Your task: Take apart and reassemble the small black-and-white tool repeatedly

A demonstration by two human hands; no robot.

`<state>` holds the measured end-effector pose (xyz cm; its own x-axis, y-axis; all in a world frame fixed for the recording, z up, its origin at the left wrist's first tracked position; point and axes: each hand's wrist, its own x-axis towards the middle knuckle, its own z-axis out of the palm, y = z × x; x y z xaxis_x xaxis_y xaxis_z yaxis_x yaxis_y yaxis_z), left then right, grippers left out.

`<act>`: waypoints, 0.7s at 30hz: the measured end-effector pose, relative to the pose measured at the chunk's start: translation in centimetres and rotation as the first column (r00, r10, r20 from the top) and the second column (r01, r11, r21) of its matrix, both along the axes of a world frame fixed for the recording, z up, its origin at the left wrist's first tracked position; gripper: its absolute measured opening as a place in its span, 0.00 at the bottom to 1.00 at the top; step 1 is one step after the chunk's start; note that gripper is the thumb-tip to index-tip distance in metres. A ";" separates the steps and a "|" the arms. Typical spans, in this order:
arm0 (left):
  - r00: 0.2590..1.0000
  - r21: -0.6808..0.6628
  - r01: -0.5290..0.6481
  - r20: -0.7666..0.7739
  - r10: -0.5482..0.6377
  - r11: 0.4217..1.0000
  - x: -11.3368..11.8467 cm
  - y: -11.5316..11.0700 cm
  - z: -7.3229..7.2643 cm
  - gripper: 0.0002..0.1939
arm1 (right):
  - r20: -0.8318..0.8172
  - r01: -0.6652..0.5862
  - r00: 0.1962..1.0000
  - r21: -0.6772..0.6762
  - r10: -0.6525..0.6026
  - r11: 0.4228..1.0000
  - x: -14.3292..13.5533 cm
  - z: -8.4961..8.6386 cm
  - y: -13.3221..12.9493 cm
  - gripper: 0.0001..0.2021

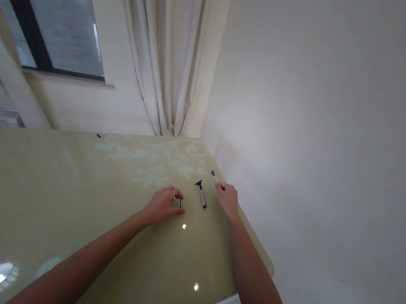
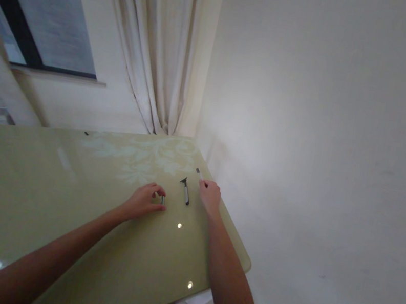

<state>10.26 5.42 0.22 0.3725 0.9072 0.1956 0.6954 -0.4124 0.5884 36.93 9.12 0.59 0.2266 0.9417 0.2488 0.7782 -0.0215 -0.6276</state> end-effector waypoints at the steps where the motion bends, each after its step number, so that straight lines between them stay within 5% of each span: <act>1: 0.999 -0.010 -0.039 -0.028 0.039 0.999 1.0 0.8 0.1 0.18 | 0.032 -0.005 0.999 -0.017 0.005 1.000 -0.1 0.0 0.0 0.19; 6: 0.971 -0.032 -0.234 -0.057 0.232 0.972 3.7 2.5 -0.4 0.19 | 0.138 0.003 0.990 -0.076 0.007 0.997 0.0 -0.5 -0.3 0.17; 21: 0.965 -0.010 -0.256 -0.054 0.256 0.967 3.8 1.8 -1.2 0.16 | 0.260 -0.010 0.965 -0.049 0.023 0.999 -0.8 -0.8 -1.0 0.10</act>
<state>14.04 7.25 -1.02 0.1366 0.9766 0.1662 0.8061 -0.2071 0.5544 36.12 8.13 -0.21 0.1439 0.9567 0.2531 0.9153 -0.0315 -0.4016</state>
